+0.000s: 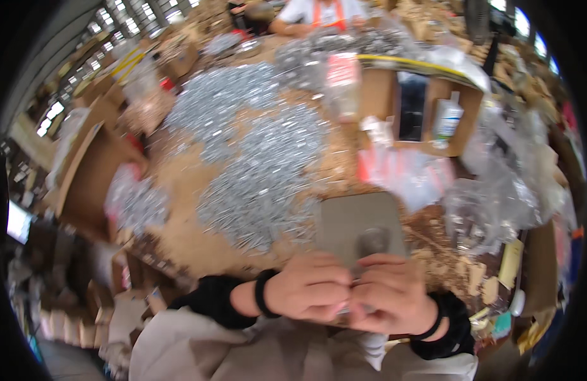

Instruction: The person scoops nails from a large pile on a table and places them onto a digital scale. After weighing, the person transfers the nails into small plastic bags and seals them. The process is repeated continuously throughout the video.

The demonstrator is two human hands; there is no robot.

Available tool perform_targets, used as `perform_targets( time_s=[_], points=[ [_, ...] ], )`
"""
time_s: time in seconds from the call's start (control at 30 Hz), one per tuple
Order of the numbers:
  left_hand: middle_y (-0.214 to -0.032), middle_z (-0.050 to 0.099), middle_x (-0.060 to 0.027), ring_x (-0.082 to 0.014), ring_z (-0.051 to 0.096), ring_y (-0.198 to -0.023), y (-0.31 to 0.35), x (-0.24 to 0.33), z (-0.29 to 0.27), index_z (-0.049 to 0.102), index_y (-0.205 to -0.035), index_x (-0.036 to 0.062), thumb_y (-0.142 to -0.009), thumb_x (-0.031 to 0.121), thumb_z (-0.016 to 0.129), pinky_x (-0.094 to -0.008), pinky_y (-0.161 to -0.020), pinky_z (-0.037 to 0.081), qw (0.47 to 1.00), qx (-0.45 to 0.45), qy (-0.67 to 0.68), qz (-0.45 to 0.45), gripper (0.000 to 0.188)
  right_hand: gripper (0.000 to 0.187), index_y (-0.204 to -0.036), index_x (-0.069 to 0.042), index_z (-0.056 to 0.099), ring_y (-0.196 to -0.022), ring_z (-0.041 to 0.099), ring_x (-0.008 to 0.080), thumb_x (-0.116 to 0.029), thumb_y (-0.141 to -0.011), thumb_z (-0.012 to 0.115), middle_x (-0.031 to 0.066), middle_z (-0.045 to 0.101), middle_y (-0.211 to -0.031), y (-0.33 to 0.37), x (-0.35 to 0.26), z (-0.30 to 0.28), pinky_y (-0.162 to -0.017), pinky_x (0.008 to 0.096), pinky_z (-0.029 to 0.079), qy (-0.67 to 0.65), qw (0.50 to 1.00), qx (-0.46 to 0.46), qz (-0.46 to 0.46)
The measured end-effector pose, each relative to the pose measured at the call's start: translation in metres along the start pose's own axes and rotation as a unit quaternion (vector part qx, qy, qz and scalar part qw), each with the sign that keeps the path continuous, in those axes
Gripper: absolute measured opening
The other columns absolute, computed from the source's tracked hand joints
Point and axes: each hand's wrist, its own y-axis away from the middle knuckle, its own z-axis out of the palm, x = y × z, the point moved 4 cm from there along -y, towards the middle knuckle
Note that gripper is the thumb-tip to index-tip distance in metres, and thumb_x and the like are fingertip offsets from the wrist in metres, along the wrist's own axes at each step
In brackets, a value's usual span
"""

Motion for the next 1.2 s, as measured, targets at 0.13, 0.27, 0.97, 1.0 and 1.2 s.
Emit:
perform_targets(
  time_s=[0.13, 0.27, 0.97, 1.0, 1.2],
  points=[
    [-0.084, 0.061, -0.0056, -0.0265, 0.060, -0.070, -0.002, 0.001, -0.007, 0.060, -0.084, 0.0069, -0.079, 0.007, 0.068, -0.0384, -0.059, 0.045, 0.999, 0.026, -0.036, -0.024, 0.010, 0.013, -0.072, -0.008, 0.059, -0.054, 0.058, 0.0221, -0.012, -0.072, 0.072, 0.0038, 0.056, -0.060, 0.002, 0.001, -0.004, -0.078, 0.0436, 0.058, 0.029, 0.999, 0.029, 0.001],
    [-0.081, 0.064, -0.0035, -0.0269, 0.063, -0.072, 0.003, 0.007, -0.025, 0.059, -0.079, 0.0083, -0.080, 0.007, 0.067, -0.0376, -0.061, 0.046, 0.993, 0.072, -0.045, -0.077, 0.008, 0.016, -0.069, -0.008, 0.056, -0.053, 0.055, 0.0216, -0.014, -0.073, 0.070, 0.0034, 0.053, -0.058, 0.008, 0.004, -0.007, -0.080, 0.0472, 0.057, -0.018, 0.998, 0.054, 0.021],
    [-0.116, 0.064, -0.0146, -0.0311, 0.059, -0.110, 0.091, -0.050, -0.215, 0.063, -0.121, 0.0033, -0.083, 0.013, 0.070, -0.0387, -0.095, 0.046, 0.858, -0.054, -0.403, -0.314, 0.040, 0.013, -0.074, -0.005, 0.059, -0.058, 0.058, 0.0225, -0.004, -0.079, 0.071, 0.0052, 0.056, -0.065, 0.002, 0.027, -0.025, -0.057, 0.0344, 0.046, 0.104, 0.987, 0.095, 0.078],
    [-0.116, 0.064, -0.0162, -0.0333, 0.059, -0.110, 0.074, -0.052, -0.192, 0.063, -0.121, 0.0029, -0.083, 0.015, 0.070, -0.0393, -0.095, 0.046, 0.861, -0.122, -0.387, -0.306, 0.040, 0.012, -0.074, -0.005, 0.059, -0.057, 0.058, 0.0221, -0.005, -0.080, 0.071, 0.0052, 0.057, -0.065, 0.001, 0.027, -0.025, -0.055, 0.0340, 0.045, 0.115, 0.987, 0.091, 0.070],
    [-0.106, 0.064, -0.0161, -0.0348, 0.061, -0.104, 0.041, -0.113, -0.115, 0.066, -0.108, 0.0036, -0.075, 0.042, 0.074, -0.0464, -0.093, 0.045, 0.752, -0.281, -0.418, -0.426, 0.052, 0.010, -0.077, -0.008, 0.063, -0.056, 0.059, 0.0216, -0.010, -0.083, 0.070, 0.0049, 0.058, -0.064, 0.002, 0.039, -0.024, -0.053, 0.0335, 0.046, 0.135, 0.985, 0.063, 0.084]
  ],
)
